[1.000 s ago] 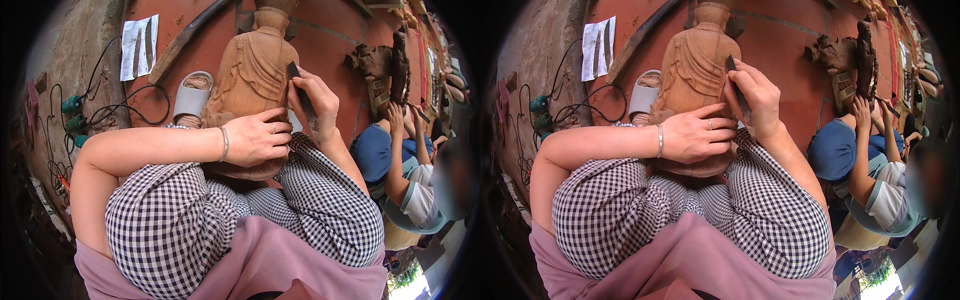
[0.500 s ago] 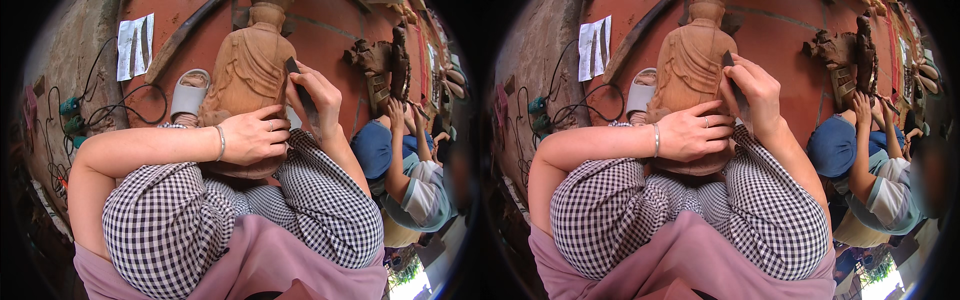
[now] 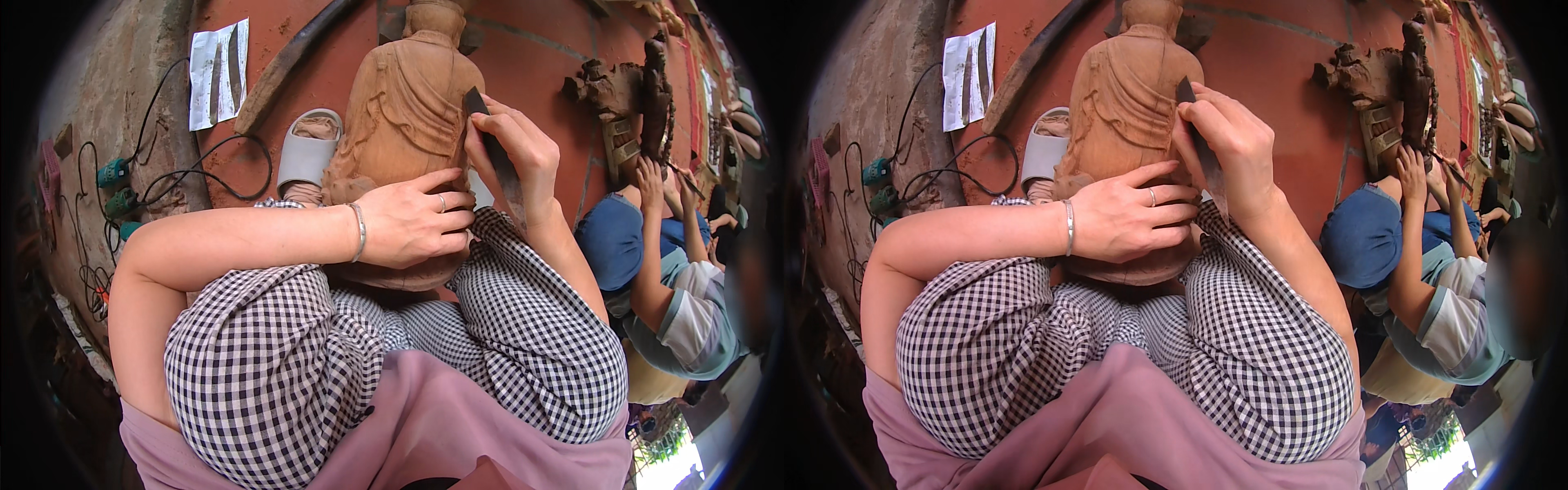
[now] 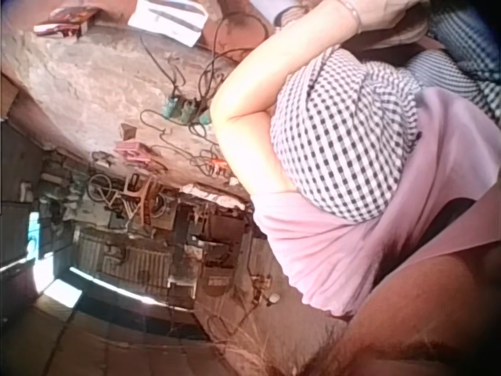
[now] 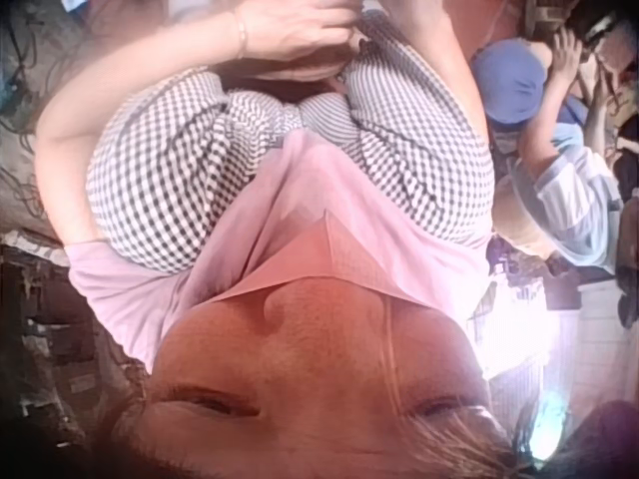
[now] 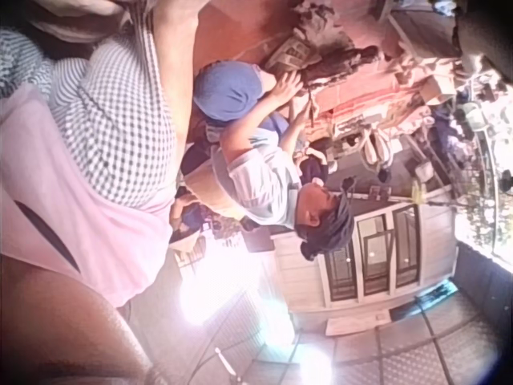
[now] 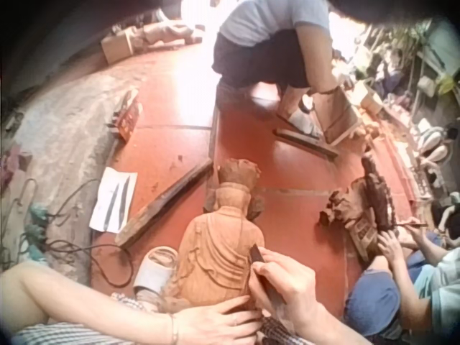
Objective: The person carves a clay figure of a seated figure using a metal sculpting tool. They hold the figure with their left hand and use the tool with their right hand to refine details on the back and sides of the figure.
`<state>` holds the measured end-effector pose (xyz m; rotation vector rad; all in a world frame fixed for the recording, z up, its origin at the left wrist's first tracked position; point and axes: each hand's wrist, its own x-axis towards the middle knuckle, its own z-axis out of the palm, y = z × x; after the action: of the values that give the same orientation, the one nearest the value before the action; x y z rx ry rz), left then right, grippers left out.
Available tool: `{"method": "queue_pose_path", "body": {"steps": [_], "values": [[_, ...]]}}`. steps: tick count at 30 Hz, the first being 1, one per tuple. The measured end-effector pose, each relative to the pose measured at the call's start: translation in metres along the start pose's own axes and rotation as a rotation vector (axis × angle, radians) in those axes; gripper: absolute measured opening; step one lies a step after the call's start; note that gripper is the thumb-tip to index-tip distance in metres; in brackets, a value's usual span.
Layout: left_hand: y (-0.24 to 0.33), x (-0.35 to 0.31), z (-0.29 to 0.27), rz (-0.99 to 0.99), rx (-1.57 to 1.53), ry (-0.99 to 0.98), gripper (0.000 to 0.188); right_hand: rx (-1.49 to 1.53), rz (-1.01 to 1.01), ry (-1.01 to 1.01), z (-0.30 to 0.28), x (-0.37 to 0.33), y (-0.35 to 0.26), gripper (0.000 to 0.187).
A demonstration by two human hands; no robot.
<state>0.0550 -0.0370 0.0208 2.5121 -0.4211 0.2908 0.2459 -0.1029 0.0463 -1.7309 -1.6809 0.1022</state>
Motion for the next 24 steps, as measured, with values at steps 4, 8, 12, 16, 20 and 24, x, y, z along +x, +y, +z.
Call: {"method": "queue_pose_path", "body": {"steps": [4,8,12,16,20,24], "values": [[-0.001,0.000,-0.001,0.004,-0.011,-0.007,0.029,-0.039,0.026,-0.030,-0.002,-0.006,-0.001,0.020],[0.000,0.001,-0.001,0.002,-0.022,-0.009,0.028,0.001,0.054,-0.045,-0.005,-0.007,-0.003,0.018],[0.000,0.000,0.000,-0.005,-0.013,-0.001,0.027,0.030,-0.006,-0.001,-0.001,0.002,0.001,0.017],[0.000,0.000,0.001,-0.001,-0.026,0.007,0.027,-0.005,0.077,-0.029,-0.003,-0.006,-0.003,0.017],[0.000,0.000,-0.002,-0.001,-0.023,-0.004,0.026,0.030,0.035,-0.007,-0.003,0.001,-0.001,0.016],[-0.001,-0.001,0.001,-0.001,-0.016,0.007,0.026,0.011,0.037,-0.005,-0.002,-0.005,-0.001,0.016]]}}
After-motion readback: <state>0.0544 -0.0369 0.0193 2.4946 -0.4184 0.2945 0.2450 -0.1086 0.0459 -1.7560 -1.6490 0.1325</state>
